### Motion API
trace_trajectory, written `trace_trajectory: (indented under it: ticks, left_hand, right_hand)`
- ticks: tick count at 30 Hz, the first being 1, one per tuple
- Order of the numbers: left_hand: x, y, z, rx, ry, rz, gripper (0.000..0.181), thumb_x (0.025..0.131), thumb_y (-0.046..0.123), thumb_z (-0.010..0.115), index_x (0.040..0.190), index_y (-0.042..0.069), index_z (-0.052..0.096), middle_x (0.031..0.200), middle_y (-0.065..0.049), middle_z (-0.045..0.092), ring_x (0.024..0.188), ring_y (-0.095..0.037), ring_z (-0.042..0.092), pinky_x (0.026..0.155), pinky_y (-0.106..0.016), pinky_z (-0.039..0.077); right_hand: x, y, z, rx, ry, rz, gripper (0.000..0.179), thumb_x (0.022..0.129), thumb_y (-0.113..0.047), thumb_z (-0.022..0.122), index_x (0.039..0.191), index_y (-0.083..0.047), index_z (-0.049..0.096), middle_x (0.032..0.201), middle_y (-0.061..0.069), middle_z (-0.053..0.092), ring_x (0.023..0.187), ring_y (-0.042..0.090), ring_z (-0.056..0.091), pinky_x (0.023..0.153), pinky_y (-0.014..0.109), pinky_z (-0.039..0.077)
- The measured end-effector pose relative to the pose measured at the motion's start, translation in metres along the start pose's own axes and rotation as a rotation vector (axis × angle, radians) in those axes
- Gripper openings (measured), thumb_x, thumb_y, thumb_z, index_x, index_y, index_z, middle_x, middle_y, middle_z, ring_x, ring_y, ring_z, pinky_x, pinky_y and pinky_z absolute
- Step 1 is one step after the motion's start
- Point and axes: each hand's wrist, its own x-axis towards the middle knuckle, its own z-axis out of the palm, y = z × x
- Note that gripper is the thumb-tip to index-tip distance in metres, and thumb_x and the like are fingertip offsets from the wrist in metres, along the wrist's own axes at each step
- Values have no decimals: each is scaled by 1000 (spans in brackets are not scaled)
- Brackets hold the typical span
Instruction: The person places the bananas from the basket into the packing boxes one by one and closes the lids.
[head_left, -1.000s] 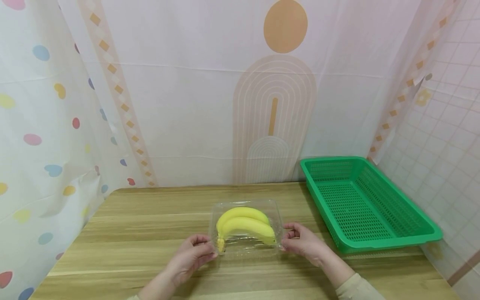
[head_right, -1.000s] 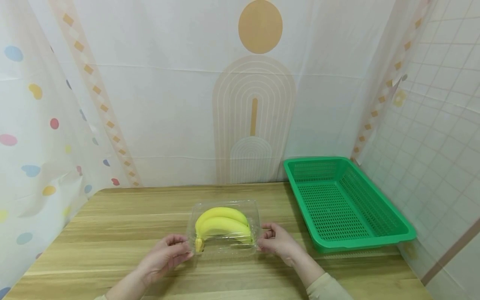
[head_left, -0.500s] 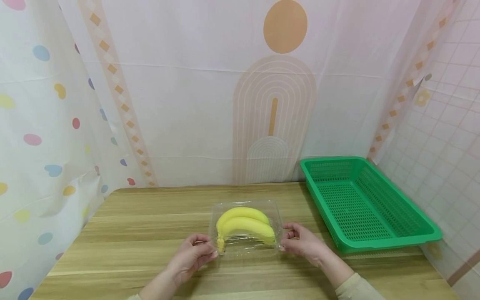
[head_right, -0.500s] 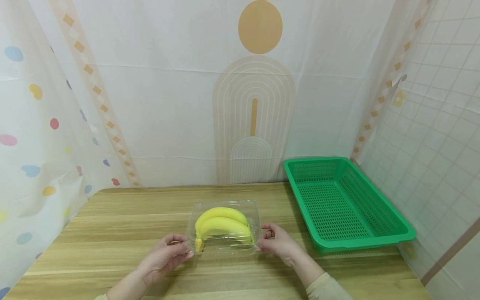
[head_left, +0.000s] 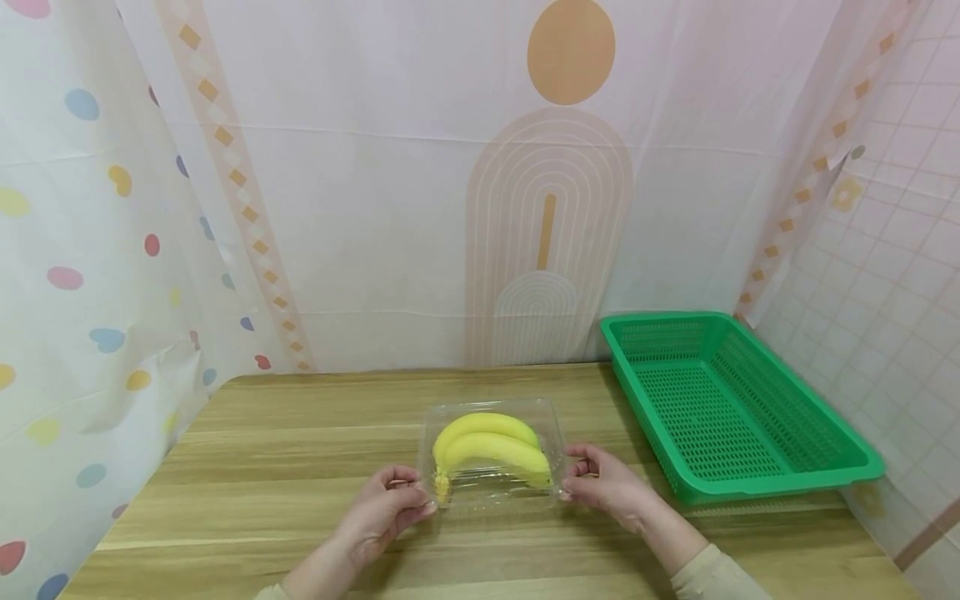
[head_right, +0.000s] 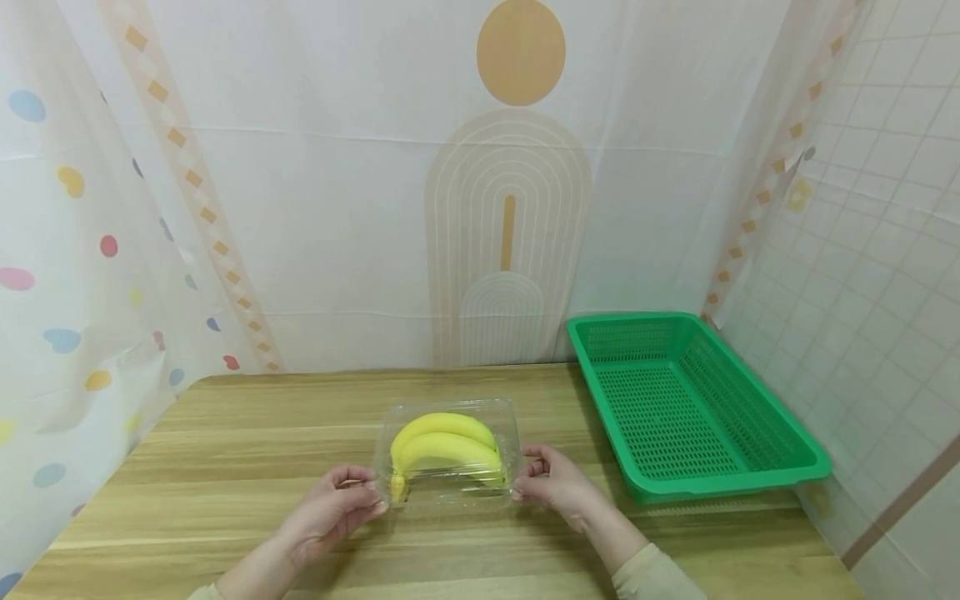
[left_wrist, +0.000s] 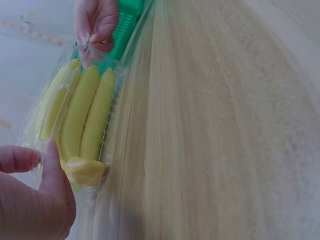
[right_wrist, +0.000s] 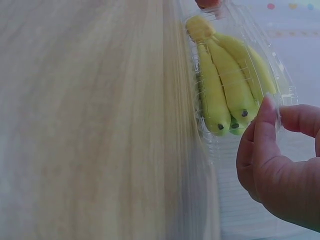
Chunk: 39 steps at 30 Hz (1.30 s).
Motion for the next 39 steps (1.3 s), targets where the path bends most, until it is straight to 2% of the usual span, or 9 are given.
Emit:
trace_trajectory:
  ticks: [13, 20, 33, 39]
  left_hand:
    - [1, -1, 2, 13, 21, 7, 36, 81, -20, 56, 113, -15, 39, 94, -14, 51, 77, -19, 62, 76, -29, 60]
    - [2, -1, 2, 16, 28, 7, 37, 82, -20, 56, 114, -16, 38, 95, -15, 51, 78, -20, 63, 77, -30, 60]
    - [0, -1, 0, 3, 8, -2, 35, 85, -16, 57, 115, -15, 38, 96, -13, 50, 79, -19, 63, 78, -29, 60]
    - [-1, 1, -2, 26, -16, -17, 38, 87, -12, 59, 118, -15, 37, 97, -12, 50, 83, -18, 62, 79, -28, 59]
  right_hand:
    - [0, 2, 1, -17, -2, -10, 61, 90, 11, 60, 140, 20, 26, 99, 12, 43, 84, 19, 54, 81, 32, 58]
    - [1, 3, 2, -30, 15, -19, 64, 85, 11, 61, 140, 20, 28, 99, 14, 45, 83, 19, 53, 78, 29, 58]
    - [1, 3, 0, 4, 7, -10, 61, 90, 10, 60, 140, 20, 28, 100, 12, 44, 87, 19, 53, 82, 31, 58]
    - [0, 4, -2, 17, 1, -8, 63, 91, 9, 61, 141, 20, 26, 101, 12, 44, 88, 18, 55, 84, 32, 58]
